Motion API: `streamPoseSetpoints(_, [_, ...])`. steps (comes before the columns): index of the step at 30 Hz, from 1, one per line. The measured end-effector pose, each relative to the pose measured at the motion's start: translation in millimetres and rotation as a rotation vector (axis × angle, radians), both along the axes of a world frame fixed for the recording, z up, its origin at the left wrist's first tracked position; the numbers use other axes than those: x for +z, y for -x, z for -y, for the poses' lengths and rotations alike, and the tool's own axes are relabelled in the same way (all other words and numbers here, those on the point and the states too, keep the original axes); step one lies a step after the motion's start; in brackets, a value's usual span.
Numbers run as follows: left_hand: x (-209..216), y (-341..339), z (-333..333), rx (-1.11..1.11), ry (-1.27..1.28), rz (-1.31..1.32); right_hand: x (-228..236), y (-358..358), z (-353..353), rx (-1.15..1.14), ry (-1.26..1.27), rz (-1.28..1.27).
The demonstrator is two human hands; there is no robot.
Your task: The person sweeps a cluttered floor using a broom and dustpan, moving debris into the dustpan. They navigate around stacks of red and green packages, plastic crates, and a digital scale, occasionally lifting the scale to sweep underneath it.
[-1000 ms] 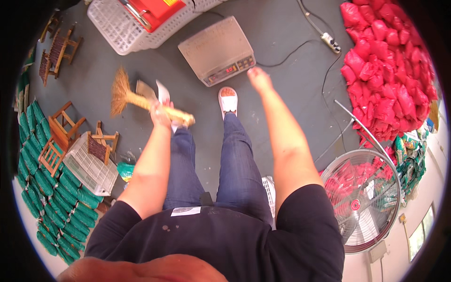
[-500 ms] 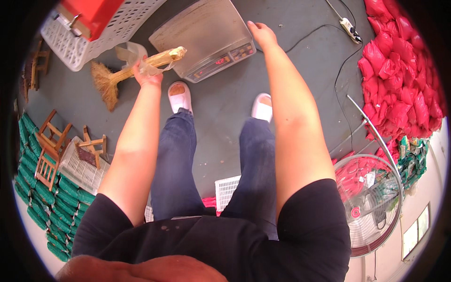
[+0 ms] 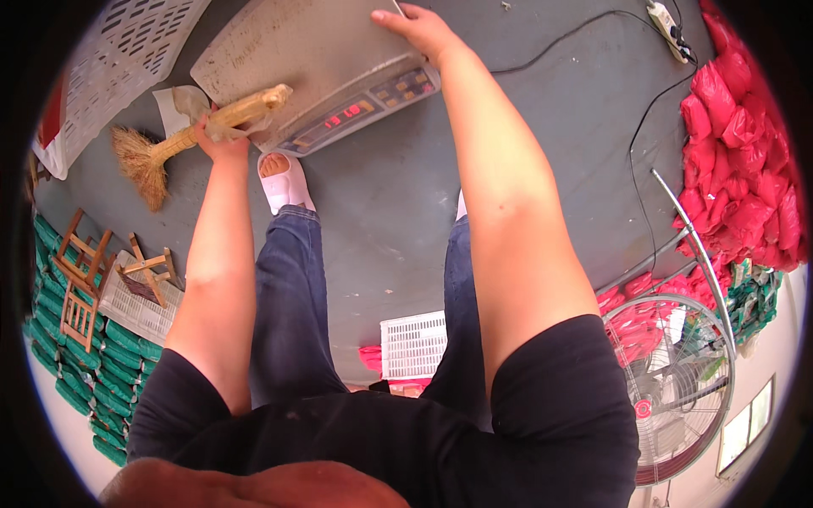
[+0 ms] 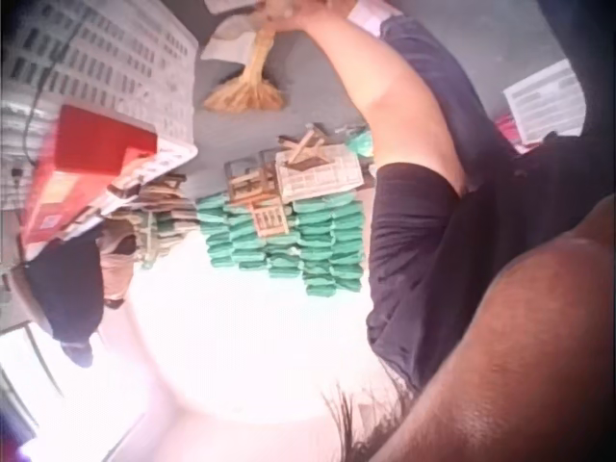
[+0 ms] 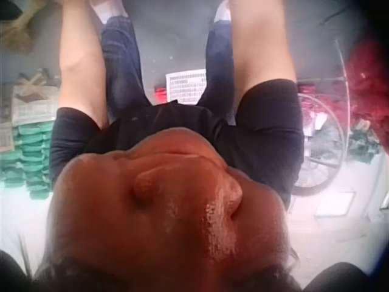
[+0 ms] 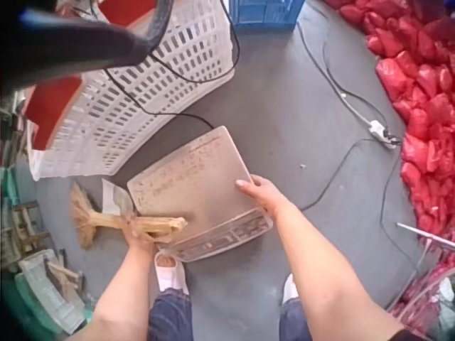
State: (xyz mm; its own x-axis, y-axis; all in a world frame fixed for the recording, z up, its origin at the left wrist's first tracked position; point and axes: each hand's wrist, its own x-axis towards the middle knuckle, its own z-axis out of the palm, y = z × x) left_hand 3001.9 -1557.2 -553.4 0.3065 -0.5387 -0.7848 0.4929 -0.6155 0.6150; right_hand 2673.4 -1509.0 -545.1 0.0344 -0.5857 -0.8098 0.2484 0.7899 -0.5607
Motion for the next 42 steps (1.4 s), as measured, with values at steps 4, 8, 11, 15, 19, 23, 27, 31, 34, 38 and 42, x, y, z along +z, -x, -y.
streamPoseSetpoints(4, [19, 15, -32, -0.018, -0.134, -0.033, -11, -2, -78, -0.171, 0.03, 0.06])
streamPoseSetpoints(8, [2, -17, -95, -0.139, -0.202, -0.169, 15, -12, -165, -0.208, -0.027, 0.059])
streamPoseSetpoints(11, [12, -15, -135, -0.212, -0.303, -0.208, 21, -28, -241, -0.274, -0.086, 0.103])
streamPoseSetpoints(15, [15, -19, -176, -0.324, -0.318, -0.269, 14, -45, -328, -0.313, -0.305, 0.232])
streamPoseSetpoints(19, [14, -27, -197, -0.346, -0.372, -0.281, 0, -58, -375, -0.284, -0.552, 0.358])
streamPoseSetpoints(23, [1, -32, -207, -0.367, -0.37, -0.281, -11, -64, -392, -0.221, -0.704, 0.351])
streamPoseSetpoints(27, [1, -23, -209, -0.233, -0.323, -0.173, -1, -67, -401, -0.419, -0.677, 0.378])
streamPoseSetpoints(31, [74, 13, -183, -0.173, -0.303, -0.132, -1, -64, -424, -0.267, -0.492, -0.295])
streamPoseSetpoints(34, [125, 0, -184, -0.209, -0.292, -0.123, 132, -72, -288, -0.105, -0.08, -0.415])
streamPoseSetpoints(38, [226, 40, -216, -0.355, -0.363, -0.151, 325, -108, -201, 0.653, 0.262, -0.391])
streamPoseSetpoints(42, [333, 92, -266, -0.515, -0.356, -0.117, 384, -138, -226, 0.746, -0.109, -0.482])
